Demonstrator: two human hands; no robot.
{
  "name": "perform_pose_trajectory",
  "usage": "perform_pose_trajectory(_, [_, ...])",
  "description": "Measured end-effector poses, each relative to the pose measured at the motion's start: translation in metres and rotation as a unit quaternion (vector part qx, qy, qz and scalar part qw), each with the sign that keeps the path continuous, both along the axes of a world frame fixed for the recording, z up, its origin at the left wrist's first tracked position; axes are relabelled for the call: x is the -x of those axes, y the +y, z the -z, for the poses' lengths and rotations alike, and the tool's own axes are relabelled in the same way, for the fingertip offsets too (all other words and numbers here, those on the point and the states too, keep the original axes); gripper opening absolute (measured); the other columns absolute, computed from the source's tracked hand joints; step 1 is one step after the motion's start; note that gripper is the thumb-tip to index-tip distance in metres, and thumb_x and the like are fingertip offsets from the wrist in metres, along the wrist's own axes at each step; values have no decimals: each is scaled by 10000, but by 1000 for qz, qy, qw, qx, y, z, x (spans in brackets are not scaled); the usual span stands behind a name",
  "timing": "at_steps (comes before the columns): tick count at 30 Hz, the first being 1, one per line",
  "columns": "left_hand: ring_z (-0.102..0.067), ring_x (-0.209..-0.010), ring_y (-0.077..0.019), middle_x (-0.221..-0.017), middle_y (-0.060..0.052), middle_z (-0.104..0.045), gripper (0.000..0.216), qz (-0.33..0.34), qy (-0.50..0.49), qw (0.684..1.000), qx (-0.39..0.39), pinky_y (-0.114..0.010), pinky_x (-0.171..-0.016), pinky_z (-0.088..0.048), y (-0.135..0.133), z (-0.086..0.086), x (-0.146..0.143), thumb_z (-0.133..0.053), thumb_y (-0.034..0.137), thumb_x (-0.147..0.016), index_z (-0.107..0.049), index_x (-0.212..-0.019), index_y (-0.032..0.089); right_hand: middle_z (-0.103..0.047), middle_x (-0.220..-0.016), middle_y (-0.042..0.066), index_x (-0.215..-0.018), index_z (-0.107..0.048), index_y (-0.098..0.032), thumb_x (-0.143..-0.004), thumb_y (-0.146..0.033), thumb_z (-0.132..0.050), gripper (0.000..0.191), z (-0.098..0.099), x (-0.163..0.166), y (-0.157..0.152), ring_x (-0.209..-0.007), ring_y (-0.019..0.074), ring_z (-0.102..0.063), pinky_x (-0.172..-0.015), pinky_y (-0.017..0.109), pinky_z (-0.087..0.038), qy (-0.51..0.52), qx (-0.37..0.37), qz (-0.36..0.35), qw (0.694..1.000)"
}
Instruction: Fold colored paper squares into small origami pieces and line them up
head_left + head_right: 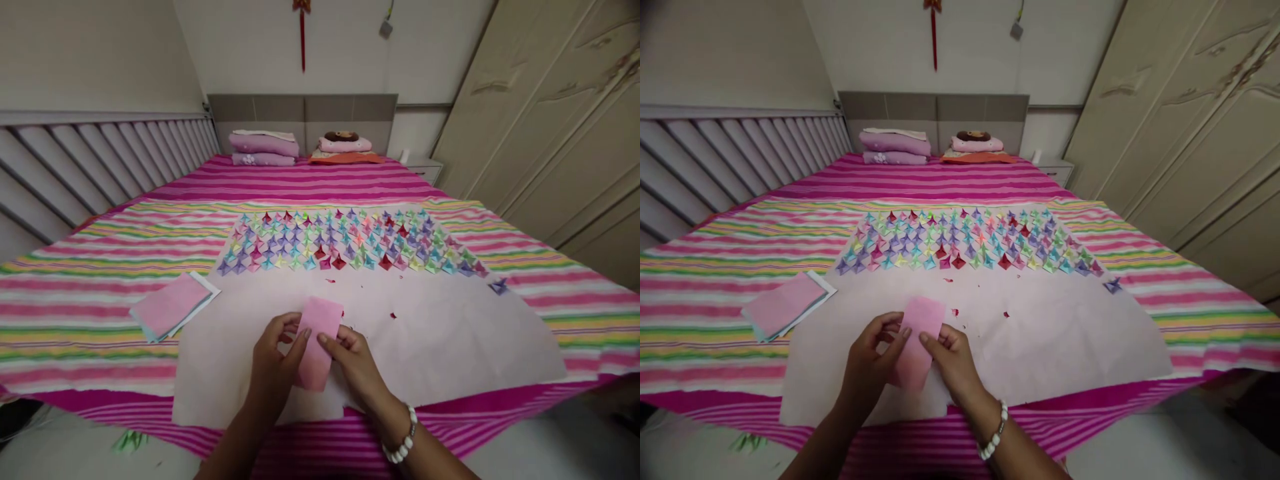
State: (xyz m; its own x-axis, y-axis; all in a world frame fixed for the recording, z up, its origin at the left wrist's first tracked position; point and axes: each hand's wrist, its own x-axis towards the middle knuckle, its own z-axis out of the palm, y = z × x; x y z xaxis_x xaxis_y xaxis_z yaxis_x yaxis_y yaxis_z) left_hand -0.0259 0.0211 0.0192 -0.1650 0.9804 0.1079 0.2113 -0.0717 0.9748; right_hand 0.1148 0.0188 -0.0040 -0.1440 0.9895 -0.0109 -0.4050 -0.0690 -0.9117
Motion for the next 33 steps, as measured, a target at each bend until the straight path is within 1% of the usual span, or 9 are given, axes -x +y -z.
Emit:
perform_pose_trajectory(2, [-618,-955,-221,-1095,-90,-666,490,4,-42,999,22,-302,-765,-493,0,2,1,-772,315,-635,-632,-1089,196,-692,-691,5,-797,-717,-193,-743,-387,-725,201,1,-1,0,-604,146,-590,-635,284,-473,16,22,9,1000])
perform_pose_trajectory(6, [-650,-881,-237,-1024,-109,-699,466,167,-167,959,154,-328,-716,-516,-3,5,4,-725,366,-696,-643,-1103,154,-679,-685,5,-792,-714,-188,-721,-397,-737,223,2,-4,2,-624,150,-579,-641,285,-464,20,34,23,999])
perform_pose_trajectory(13, [-639,-758,-201,-784,-43,-712,269,292,-73,937,178,-282,-670,-484,8,-15,24,-733,319,-703,-738,-923,164,-566,-542,-41,-669,-662,-158,-633,-330,-806,227,-6,-30,13,-475,82,-446,-465,206,-351,-41,49,-6,998])
perform_pose_trajectory(16, [-636,-776,-191,-767,-31,-698,328,209,-97,964,132,-284,-720,-481,19,-20,33,-757,321,-685,-723,-980,181,-558,-521,-44,-656,-663,-161,-591,-331,-825,244,-12,-37,15,-439,77,-430,-412,195,-317,-39,76,-4,996])
perform_pose_trajectory(19, [-642,-810,-176,-875,-31,-707,412,92,-255,958,91,-304,-778,-487,22,-9,30,-714,417,-723,-668,-1080,218,-600,-574,-34,-685,-665,-176,-599,-324,-819,230,-12,-33,16,-466,88,-461,-405,194,-337,21,86,71,994])
perform_pose_trajectory(22, [-616,-1026,-234,-1109,-83,-681,470,143,-370,911,113,-368,-911,-465,14,11,11,-706,474,-710,-650,-1099,216,-643,-647,-13,-744,-684,-175,-616,-317,-811,230,-7,-20,14,-535,107,-506,-429,198,-374,67,92,107,988])
perform_pose_trajectory(25, [-600,-1086,-255,-1110,-90,-689,341,169,-390,895,136,-383,-962,-449,2,22,-11,-714,380,-727,-670,-1009,194,-668,-702,8,-810,-686,-168,-636,-325,-803,262,-1,-5,9,-588,129,-538,-462,214,-408,76,92,101,988])
perform_pose_trajectory(30, [-627,-1063,-264,-1048,-116,-712,351,112,-431,883,147,-404,-937,-494,3,10,-14,-643,307,-802,-617,-1104,128,-631,-658,5,-838,-663,-183,-768,-410,-689,240,2,-7,0,-561,133,-542,-552,270,-462,-39,19,49,998])
perform_pose_trajectory(33, [-651,-1027,-245,-1041,-125,-717,368,76,-436,877,184,-387,-918,-518,8,0,-2,-623,197,-811,-582,-1165,103,-635,-1076,85,-1157,-601,-246,-772,-371,-692,414,2,-25,-3,-892,213,-608,-760,358,-500,-208,-133,105,963])
